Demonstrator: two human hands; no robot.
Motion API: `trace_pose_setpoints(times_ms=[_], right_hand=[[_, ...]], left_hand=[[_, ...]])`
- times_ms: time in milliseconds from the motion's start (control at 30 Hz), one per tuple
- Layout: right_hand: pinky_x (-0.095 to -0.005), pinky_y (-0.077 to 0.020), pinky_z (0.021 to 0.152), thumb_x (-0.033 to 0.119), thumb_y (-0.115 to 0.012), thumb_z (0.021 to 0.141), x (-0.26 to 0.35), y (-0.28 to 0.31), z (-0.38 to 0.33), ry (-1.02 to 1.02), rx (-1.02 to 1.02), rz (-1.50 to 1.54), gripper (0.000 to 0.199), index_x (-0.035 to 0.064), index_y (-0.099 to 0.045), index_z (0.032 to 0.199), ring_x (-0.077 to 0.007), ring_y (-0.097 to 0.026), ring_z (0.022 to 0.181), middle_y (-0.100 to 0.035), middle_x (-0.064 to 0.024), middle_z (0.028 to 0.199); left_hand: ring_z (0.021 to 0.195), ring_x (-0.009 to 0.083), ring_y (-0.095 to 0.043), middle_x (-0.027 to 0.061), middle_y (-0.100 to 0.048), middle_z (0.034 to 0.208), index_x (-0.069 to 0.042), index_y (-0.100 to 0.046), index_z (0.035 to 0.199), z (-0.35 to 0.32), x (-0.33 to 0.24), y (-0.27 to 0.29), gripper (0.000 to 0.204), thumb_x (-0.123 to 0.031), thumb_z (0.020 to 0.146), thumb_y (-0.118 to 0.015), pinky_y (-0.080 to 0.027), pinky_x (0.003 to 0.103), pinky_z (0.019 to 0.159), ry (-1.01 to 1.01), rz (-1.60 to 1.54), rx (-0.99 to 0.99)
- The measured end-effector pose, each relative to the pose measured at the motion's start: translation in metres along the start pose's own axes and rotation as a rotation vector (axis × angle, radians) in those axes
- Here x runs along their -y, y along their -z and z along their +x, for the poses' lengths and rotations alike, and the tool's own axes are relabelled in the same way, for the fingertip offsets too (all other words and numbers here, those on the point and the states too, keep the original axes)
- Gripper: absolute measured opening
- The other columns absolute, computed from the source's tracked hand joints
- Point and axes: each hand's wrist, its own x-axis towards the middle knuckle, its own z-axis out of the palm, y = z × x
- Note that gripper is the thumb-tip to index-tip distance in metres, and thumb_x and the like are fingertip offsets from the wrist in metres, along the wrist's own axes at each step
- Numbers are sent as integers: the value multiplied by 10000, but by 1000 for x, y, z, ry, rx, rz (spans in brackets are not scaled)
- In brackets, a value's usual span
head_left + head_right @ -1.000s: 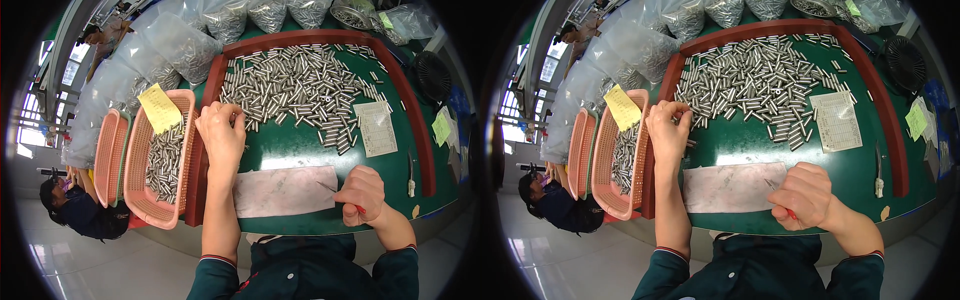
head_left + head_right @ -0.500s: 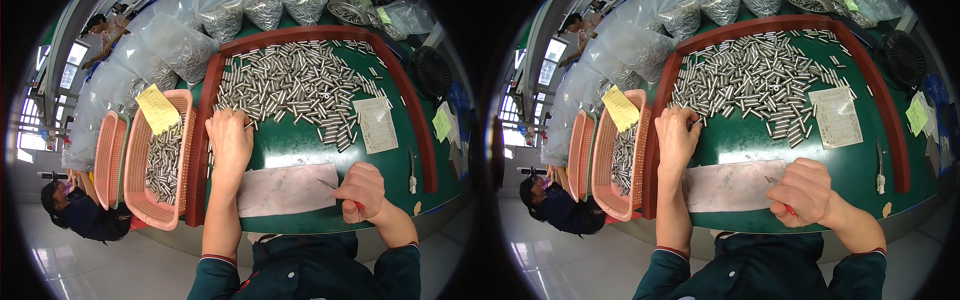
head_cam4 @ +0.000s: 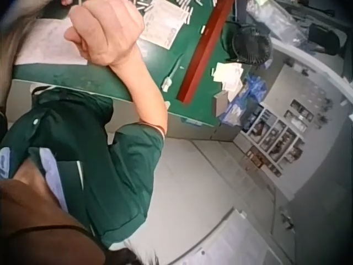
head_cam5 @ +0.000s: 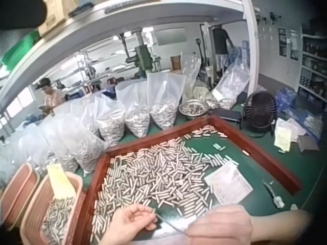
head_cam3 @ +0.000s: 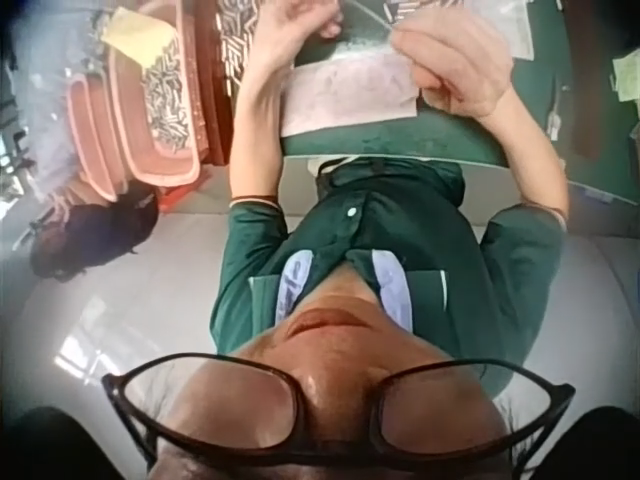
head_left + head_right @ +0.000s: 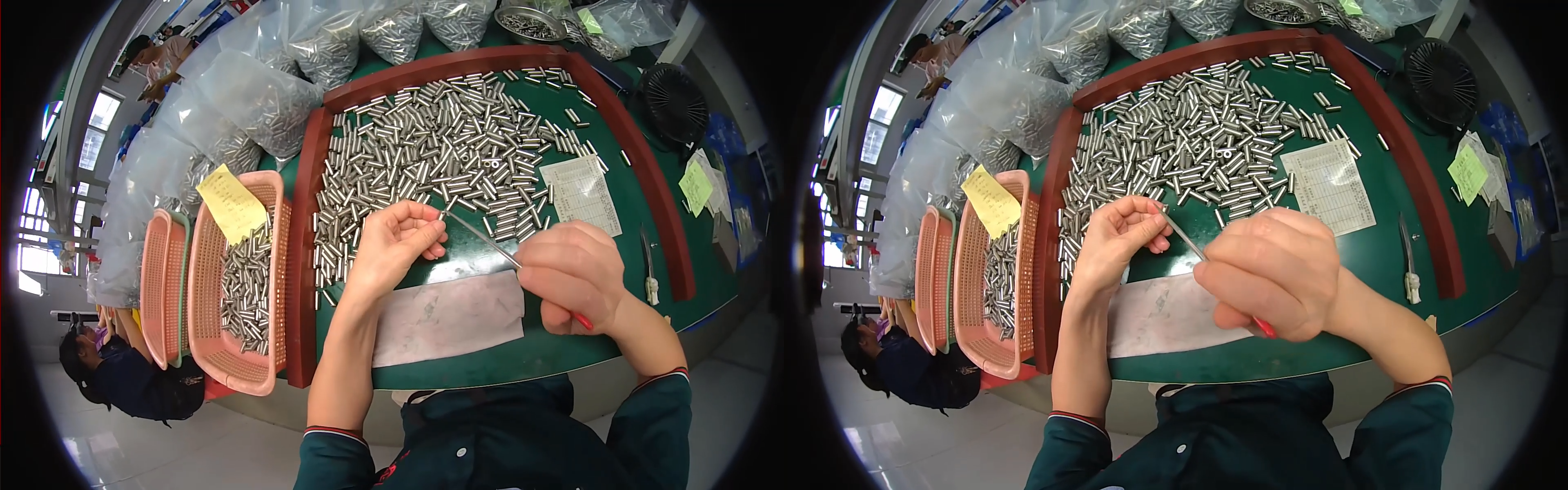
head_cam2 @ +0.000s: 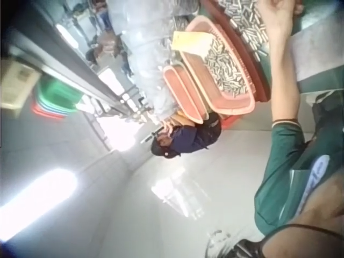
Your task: Inspecting and cleaning the interior of small cylindrical metal components using a thin needle tool.
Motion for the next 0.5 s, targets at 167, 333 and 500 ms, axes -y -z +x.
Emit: trace_pose_setpoints(times_ms=[167, 333, 500], right_hand=[[-276, -464, 509, 251, -579, 842, -2, -13, -26, -92, -18, -16, 226, 26, -584, 864, -213, -591, 601, -590, -74, 740], [-276, -462, 504, 230, -572, 855, 2, -13, -25, -130, -64, -24, 201, 29, -579, 858, -214, -591, 594, -586, -70, 714], [-277, -456, 498, 235, -564, 863, 1, -17, -28, -136, -46, 15, 207, 28, -576, 853, -214, -589, 588, -585, -73, 696]], left_hand=[[623, 97, -588, 70, -621, 751, 16, -565, 913, -1, 0, -6, 131, -35, 811, -630, -478, 196, 581, 14, 21, -15], [619, 98, -592, 69, -622, 752, 19, -564, 914, -1, 1, -9, 131, -34, 813, -629, -479, 196, 576, 16, 38, 3], [620, 99, -594, 70, -622, 752, 25, -559, 903, -2, 1, -9, 122, -29, 815, -625, -481, 196, 576, 18, 43, 2]])
